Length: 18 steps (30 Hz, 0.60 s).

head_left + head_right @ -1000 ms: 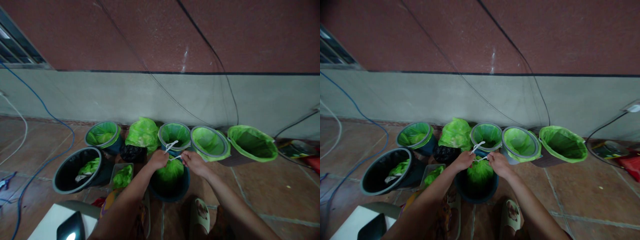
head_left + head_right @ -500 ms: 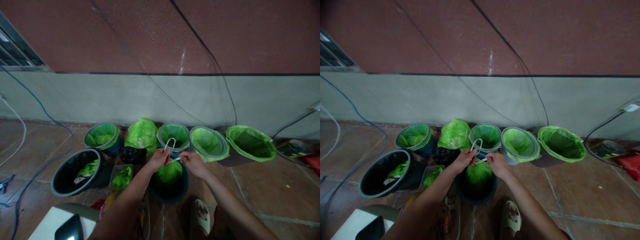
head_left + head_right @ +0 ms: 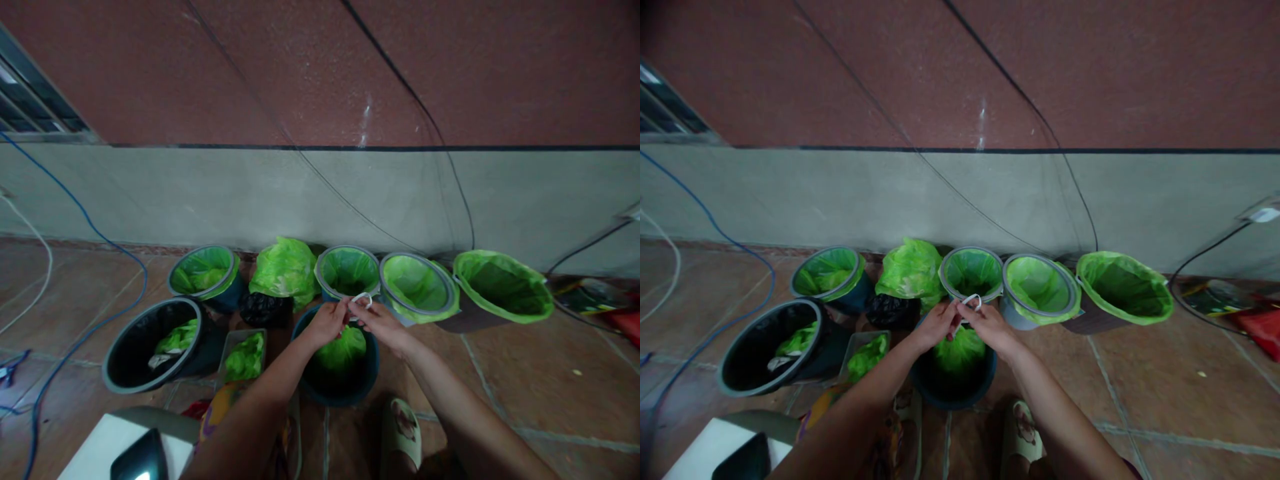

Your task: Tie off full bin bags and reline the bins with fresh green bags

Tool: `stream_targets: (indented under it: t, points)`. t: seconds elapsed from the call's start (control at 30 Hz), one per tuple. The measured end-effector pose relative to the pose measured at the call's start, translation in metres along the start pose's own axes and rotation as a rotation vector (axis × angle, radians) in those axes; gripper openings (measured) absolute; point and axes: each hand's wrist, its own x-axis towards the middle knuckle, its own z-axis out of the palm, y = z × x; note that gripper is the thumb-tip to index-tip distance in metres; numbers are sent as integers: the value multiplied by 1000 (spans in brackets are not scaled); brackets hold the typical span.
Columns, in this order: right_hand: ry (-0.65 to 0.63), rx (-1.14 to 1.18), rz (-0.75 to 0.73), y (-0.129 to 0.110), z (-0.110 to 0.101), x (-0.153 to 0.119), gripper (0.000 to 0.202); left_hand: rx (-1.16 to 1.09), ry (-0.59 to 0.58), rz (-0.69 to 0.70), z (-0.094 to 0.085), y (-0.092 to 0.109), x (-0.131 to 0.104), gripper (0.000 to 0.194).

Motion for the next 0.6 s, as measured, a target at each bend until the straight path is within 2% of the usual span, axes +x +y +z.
stream_targets:
  t: [0.1,0.17,0.3,0.43,0.5,0.6]
  points:
    - [52,-114,-80,7,2,6,51,50,-44,19,3,-5,0,65]
    - [140,-93,-58,11,4,9,53,34,-40,34,5,-6,1,58]
    - [313,363,109,10,1,12,48,-58,-32,-12,6,-4,0,30]
    - [375,698,221,3,-8,12,37,-102,-71,-94,7,-7,-2,13]
    - [370,760,222,2,-11,12,31,-112,-30,-107,9,-9,-1,12]
    - [345,719,236,3,-14,10,26,-205,127,-129,10,-10,2,15]
